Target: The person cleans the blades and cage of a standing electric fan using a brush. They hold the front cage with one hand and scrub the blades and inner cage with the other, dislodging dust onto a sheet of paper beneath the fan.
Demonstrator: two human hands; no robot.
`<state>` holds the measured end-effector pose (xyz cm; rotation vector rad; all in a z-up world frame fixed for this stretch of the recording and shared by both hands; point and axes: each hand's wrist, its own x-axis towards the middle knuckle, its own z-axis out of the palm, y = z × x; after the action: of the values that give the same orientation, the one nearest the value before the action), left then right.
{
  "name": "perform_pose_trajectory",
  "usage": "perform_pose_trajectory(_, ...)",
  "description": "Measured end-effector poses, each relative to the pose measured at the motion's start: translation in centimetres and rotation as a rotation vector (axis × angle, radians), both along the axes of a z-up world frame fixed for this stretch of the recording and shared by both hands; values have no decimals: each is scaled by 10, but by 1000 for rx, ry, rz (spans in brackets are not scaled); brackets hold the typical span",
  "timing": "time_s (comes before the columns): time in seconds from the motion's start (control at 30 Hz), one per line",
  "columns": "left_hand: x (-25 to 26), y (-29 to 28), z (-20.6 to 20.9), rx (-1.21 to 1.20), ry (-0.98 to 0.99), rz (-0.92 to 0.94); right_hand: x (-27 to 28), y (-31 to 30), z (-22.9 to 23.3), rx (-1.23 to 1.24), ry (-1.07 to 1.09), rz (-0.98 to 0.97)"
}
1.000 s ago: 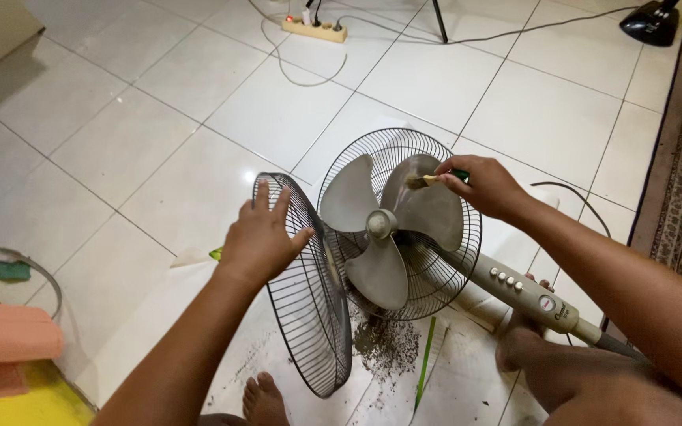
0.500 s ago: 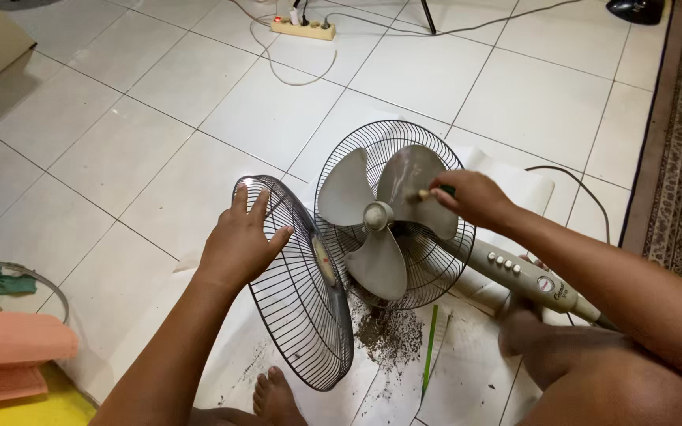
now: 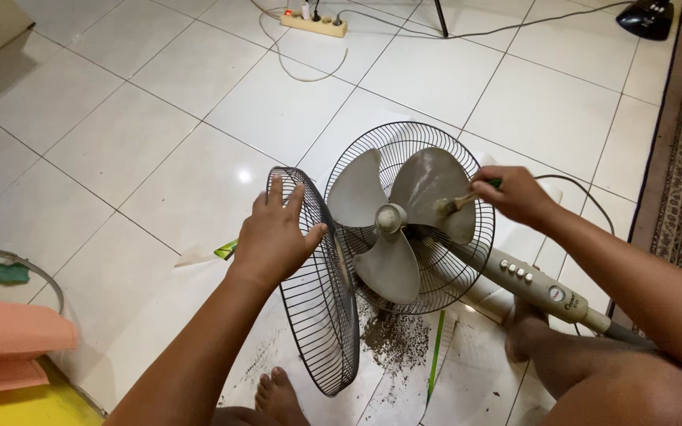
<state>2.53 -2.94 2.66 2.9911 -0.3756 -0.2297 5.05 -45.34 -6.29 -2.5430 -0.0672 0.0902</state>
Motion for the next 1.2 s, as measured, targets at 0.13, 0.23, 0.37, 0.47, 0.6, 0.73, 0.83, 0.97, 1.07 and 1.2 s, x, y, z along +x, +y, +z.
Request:
perform_pose_trajectory(0.13,7,2,-2,80,-25,-14,3,-16,4,156,-119,-108)
perform_pose_trajectory(0.23,11,5,-5,92,-51,-21,3,-22,4,277,-150,-172)
perform_pose_trajectory(0.37,12,8,-8,54,-53,-10,7,-18,7,343,-137,-215)
perform_pose_trajectory(0.47,11,8,-11,37,-62,-19,8,-16,7,374,-123,-237)
perform_pose_trajectory(0.6,12,6,-13,55,-53,-30,9,-17,5,376,-105,-242)
perform_pose_trajectory(0.73,10,7,-12,49,-67,-35,11,-22,2,308,-59,-229)
perform_pose_trajectory(0.83,9,7,-12,53,-64,-37,12,-25,-4,171,8,-190)
perform_pose_trajectory(0.97,9,6,-10,50,-49,-28,9,-30,-9,107,115,-123)
perform_pose_trajectory(1.07,8,5,-10,42,-44,-28,6,-30,-11,36,166,-66)
perform_pose_trajectory(1.2,8,2,-8,38,-43,-23,6,-23,-11,8,243,-50)
